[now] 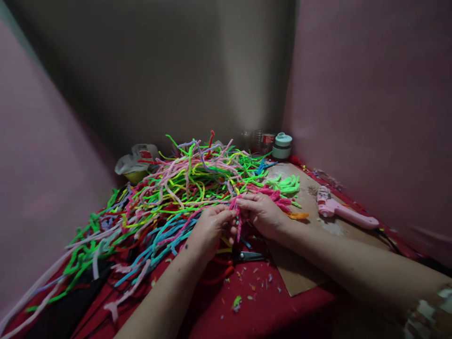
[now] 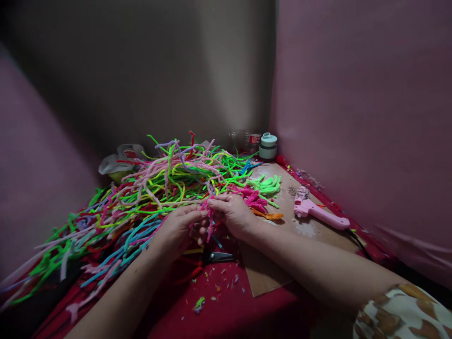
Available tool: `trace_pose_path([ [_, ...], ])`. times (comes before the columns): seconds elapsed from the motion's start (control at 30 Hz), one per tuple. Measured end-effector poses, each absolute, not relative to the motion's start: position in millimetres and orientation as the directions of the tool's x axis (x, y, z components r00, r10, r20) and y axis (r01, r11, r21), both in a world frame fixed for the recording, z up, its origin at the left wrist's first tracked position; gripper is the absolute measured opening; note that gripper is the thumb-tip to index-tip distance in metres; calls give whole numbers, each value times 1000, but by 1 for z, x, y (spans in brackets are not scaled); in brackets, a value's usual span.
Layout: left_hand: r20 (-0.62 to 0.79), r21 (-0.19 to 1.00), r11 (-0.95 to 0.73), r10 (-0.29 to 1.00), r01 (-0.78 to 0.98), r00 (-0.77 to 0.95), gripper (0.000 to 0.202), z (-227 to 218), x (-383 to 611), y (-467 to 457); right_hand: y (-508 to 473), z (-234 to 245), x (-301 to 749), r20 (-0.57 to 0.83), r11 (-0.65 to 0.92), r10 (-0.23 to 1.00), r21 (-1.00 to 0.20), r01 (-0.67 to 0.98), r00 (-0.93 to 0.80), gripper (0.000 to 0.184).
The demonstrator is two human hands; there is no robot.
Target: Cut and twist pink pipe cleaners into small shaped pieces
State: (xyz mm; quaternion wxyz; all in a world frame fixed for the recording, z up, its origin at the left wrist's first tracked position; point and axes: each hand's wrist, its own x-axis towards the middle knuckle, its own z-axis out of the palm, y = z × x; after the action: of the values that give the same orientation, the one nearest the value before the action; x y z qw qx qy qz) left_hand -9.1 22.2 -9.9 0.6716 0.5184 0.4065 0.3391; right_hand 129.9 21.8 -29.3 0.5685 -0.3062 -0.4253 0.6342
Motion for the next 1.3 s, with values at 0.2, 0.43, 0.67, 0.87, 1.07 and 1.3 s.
trace_pose_path([
  [0.2,-199,974,225,874,-5,444,19,-10,-8,20,16,-23,126,15,-87,979,-872,-481,-205,17],
  [0.43,-126,992,106,915,72,383,26,-5,-10,23,23,-21,130,-33,-83,994,-835,-544,-102,11],
  [0.67,58,997,-76,920,31,388,21,8,-22,24,29,-14,134,-229,-223,970,-726,-650,-77,4],
  [0.87,228,930,-328,869,166,439,18,17,-25,20,29,-14,135,-259,-249,962,-721,-646,-81,6],
  [1.07,457,799,-574,774,180,438,14,21,-28,18,28,-16,134,-200,-221,974,-758,-614,-103,5],
  [1.3,415,804,-536,815,256,403,12,22,-32,16,24,-20,132,-153,-217,975,-797,-563,-159,5],
])
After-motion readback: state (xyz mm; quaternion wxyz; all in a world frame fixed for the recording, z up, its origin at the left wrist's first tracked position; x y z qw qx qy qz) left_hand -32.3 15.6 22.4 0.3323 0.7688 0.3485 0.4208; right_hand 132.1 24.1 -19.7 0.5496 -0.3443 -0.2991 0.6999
